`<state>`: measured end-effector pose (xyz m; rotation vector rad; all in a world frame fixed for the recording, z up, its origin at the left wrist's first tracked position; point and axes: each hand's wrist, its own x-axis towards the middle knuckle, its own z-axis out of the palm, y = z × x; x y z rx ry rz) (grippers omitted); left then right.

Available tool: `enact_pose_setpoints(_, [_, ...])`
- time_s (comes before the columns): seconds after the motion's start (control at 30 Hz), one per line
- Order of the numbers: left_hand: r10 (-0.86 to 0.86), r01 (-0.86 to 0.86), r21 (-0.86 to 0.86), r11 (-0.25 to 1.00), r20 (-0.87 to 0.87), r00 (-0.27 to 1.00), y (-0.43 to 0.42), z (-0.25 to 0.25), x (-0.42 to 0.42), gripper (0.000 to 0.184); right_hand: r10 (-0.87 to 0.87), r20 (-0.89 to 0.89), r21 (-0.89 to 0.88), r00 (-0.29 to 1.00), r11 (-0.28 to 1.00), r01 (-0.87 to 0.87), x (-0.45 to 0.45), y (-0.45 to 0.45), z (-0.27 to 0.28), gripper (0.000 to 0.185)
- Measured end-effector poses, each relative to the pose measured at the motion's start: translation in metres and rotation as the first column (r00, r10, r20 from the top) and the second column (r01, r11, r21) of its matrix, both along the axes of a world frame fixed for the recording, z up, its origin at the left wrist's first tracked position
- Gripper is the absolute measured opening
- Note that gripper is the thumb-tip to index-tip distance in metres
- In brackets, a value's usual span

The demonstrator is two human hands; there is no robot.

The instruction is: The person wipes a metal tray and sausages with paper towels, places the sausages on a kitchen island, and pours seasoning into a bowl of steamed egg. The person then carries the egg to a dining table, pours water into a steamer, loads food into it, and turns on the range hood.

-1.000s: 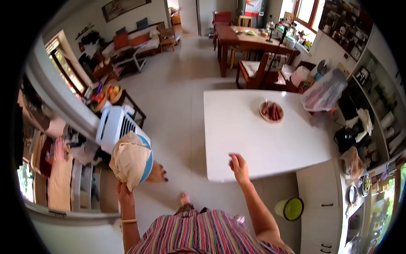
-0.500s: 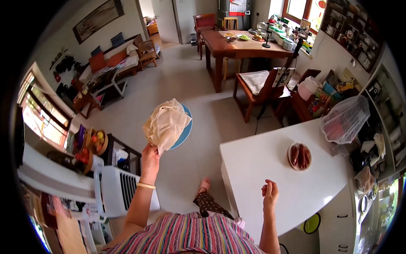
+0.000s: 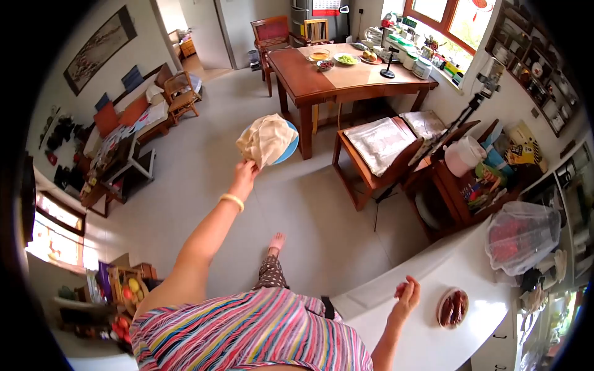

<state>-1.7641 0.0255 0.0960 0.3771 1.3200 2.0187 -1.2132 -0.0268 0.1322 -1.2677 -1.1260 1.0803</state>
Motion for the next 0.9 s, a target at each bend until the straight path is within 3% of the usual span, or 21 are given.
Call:
enact_pose_setpoints(0.13, [-0.03, 0.029, 0.051, 0.998, 0.022, 0.999, 0.173, -0.043, -0.111, 0.011, -0.268, 0.097, -0.051, 0.958, 0.96, 0.274, -0.061, 0.03, -0.034, 0.024])
enact_pose_setpoints(0.2, [0.064, -0.063, -0.093, 0.994, 0.013, 0.998, 0.27, -0.084, -0.169, 0.01, -0.343, 0.199, -0.106, 0.918, 0.924, 0.368, -0.093, 0.047, -0.057, 0.022])
enact_pose_setpoints(0.23, [0.096, -0.093, -0.069, 0.993, 0.045, 0.994, 0.312, -0.093, -0.19, 0.005, -0.397, 0.211, -0.181, 0.893, 0.882, 0.435, -0.111, 0.052, -0.065, 0.024])
enact_pose_setpoints(0.33, [0.128, -0.116, -0.133, 0.984, 0.09, 0.988, 0.41, -0.124, -0.238, 0.004, -0.226, 0.57, -0.311, 0.79, 0.83, 0.462, -0.198, 0.084, -0.017, 0.033])
enact_pose_setpoints(0.4, [0.142, -0.124, -0.19, 0.974, 0.086, 0.986, 0.465, -0.14, -0.265, 0.006, -0.281, 0.551, -0.332, 0.786, 0.79, 0.515, -0.23, 0.106, -0.013, 0.031])
enact_pose_setpoints(0.47, [0.188, -0.172, -0.115, 0.978, 0.139, 0.972, 0.514, -0.155, -0.288, 0.006, -0.323, 0.538, -0.334, 0.778, 0.766, 0.549, -0.247, 0.121, -0.013, 0.03])
enact_pose_setpoints(0.57, [0.174, -0.159, -0.124, 0.979, 0.121, 0.977, 0.577, -0.163, -0.32, 0.013, -0.33, 0.556, -0.327, 0.763, 0.757, 0.565, -0.262, 0.13, -0.014, 0.029])
enact_pose_setpoints(0.63, [0.096, -0.101, 0.026, 0.995, 0.153, 0.984, 0.615, -0.158, -0.337, 0.026, -0.321, 0.583, -0.355, 0.747, 0.726, 0.589, -0.27, 0.134, -0.018, 0.029])
enact_pose_setpoints(0.67, [-0.036, 0.015, 0.11, 0.994, 0.193, 0.981, 0.628, -0.15, -0.343, 0.034, -0.316, 0.596, -0.371, 0.738, 0.708, 0.602, -0.272, 0.133, -0.024, 0.029])
enact_pose_setpoints(0.73, [-0.15, 0.156, -0.047, 0.987, 0.122, 0.981, 0.654, -0.147, -0.358, 0.039, -0.293, 0.606, -0.424, 0.74, 0.668, 0.611, -0.283, 0.135, -0.025, 0.028])
enact_pose_setpoints(0.8, [-0.109, 0.126, -0.172, 0.977, 0.104, 0.989, 0.658, -0.141, -0.347, 0.043, -0.225, 0.659, -0.467, 0.718, 0.626, 0.625, -0.302, 0.144, -0.009, 0.028])
enact_pose_setpoints(0.83, [0.075, -0.057, -0.174, 0.983, 0.098, 0.992, 0.65, -0.137, -0.329, 0.025, -0.225, 0.632, -0.496, 0.742, 0.618, 0.61, -0.295, 0.136, -0.018, 0.028])
enact_pose_setpoints(0.87, [-0.001, 0.008, -0.064, 0.998, 0.116, 0.993, 0.63, -0.137, -0.321, 0.006, -0.306, 0.567, -0.444, 0.765, 0.668, 0.597, -0.288, 0.13, -0.029, 0.025])
enact_pose_setpoints(0.9, [0.048, -0.047, -0.079, 0.996, 0.019, 0.999, 0.618, -0.145, -0.31, 0.014, -0.389, 0.496, -0.38, 0.776, 0.706, 0.597, -0.282, 0.122, -0.039, 0.023])
